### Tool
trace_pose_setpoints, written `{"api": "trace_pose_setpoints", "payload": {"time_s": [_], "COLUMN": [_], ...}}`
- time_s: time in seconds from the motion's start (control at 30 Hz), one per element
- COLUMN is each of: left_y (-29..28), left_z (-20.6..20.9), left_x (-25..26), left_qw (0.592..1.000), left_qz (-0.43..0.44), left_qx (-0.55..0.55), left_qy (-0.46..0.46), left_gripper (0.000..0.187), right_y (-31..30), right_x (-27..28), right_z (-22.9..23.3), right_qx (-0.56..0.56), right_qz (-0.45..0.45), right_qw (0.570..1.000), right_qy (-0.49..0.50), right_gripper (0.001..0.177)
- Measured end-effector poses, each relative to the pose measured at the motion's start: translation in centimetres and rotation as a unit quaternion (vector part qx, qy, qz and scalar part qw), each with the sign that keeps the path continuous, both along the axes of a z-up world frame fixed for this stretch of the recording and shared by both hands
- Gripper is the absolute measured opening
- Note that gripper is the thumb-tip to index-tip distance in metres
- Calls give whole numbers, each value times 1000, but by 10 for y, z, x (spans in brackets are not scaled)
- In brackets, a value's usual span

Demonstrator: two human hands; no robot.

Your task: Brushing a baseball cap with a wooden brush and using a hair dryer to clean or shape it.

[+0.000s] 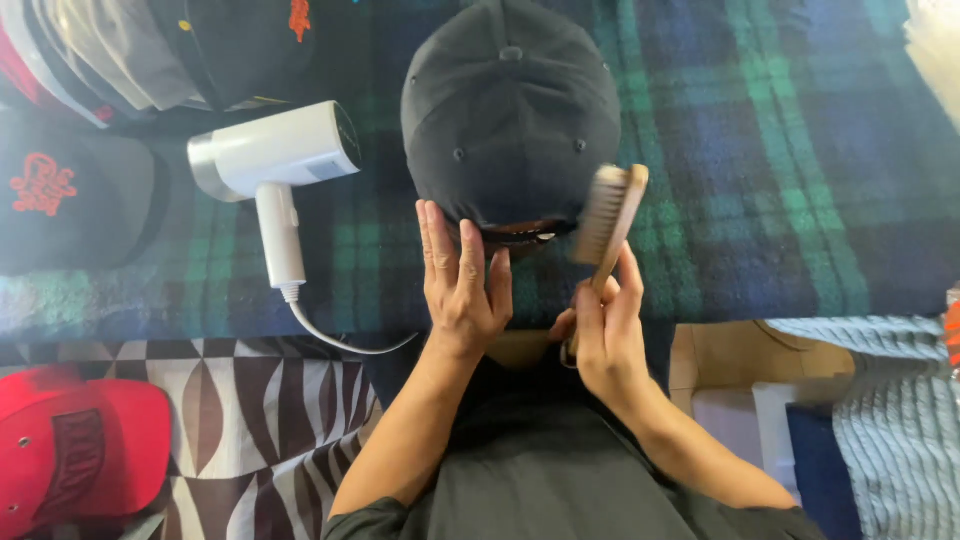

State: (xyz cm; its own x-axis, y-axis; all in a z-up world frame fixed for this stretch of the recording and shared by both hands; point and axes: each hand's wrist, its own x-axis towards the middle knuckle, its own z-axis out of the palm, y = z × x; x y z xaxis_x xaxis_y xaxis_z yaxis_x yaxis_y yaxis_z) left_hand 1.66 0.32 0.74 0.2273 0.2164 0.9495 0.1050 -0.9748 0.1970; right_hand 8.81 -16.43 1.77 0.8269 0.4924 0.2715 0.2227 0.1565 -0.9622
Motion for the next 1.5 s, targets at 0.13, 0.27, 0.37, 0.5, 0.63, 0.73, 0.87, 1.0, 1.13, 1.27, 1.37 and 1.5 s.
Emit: {"api": "trace_pose_setpoints", "payload": {"time_s": [0.13,0.27,0.37,0.5,0.63,0.73,0.87,1.0,1.13,1.27,1.37,1.5], "left_y": [-1,-5,-6,-5,-10,-8,-6,-9,-7,-10,-9,-6], "left_z": [-4,-4,-4,-5,-15,-19,-19,-20,-17,-18,-17,-8], "left_x": [-7,-10,-10,-8,-23,-25,-22,-25,-25,-26,-25,-30], "left_qw": [1000,999,999,999,990,990,990,990,991,990,991,991], "left_qz": [-7,-6,0,3,-5,-13,-1,-12,-5,-13,-7,-5], "left_qx": [-18,-30,-35,-41,-87,-92,-88,-91,-90,-93,-98,-94], "left_qy": [-1,12,10,17,107,105,106,108,99,102,91,98], "left_gripper": [56,58,57,56,59,63,59,58,54,53,56,51], "right_y": [-5,-3,-8,9,44,40,31,22,14,11,-4,6], "right_x": [1,1,44,73,97,129,112,105,113,93,137,83], "right_z": [-19,-8,-14,59,145,118,101,73,55,107,65,122], "right_qx": [54,8,103,29,-255,-360,-143,-134,-168,-267,-332,-156], "right_qz": [17,76,76,31,15,79,58,93,22,-13,-17,-25], "right_qw": [998,997,987,952,966,928,988,976,984,956,917,885], "right_qy": [9,32,99,-304,33,59,17,145,62,123,-219,-438], "right_gripper": [59,61,52,43,53,49,50,43,49,47,41,25]}}
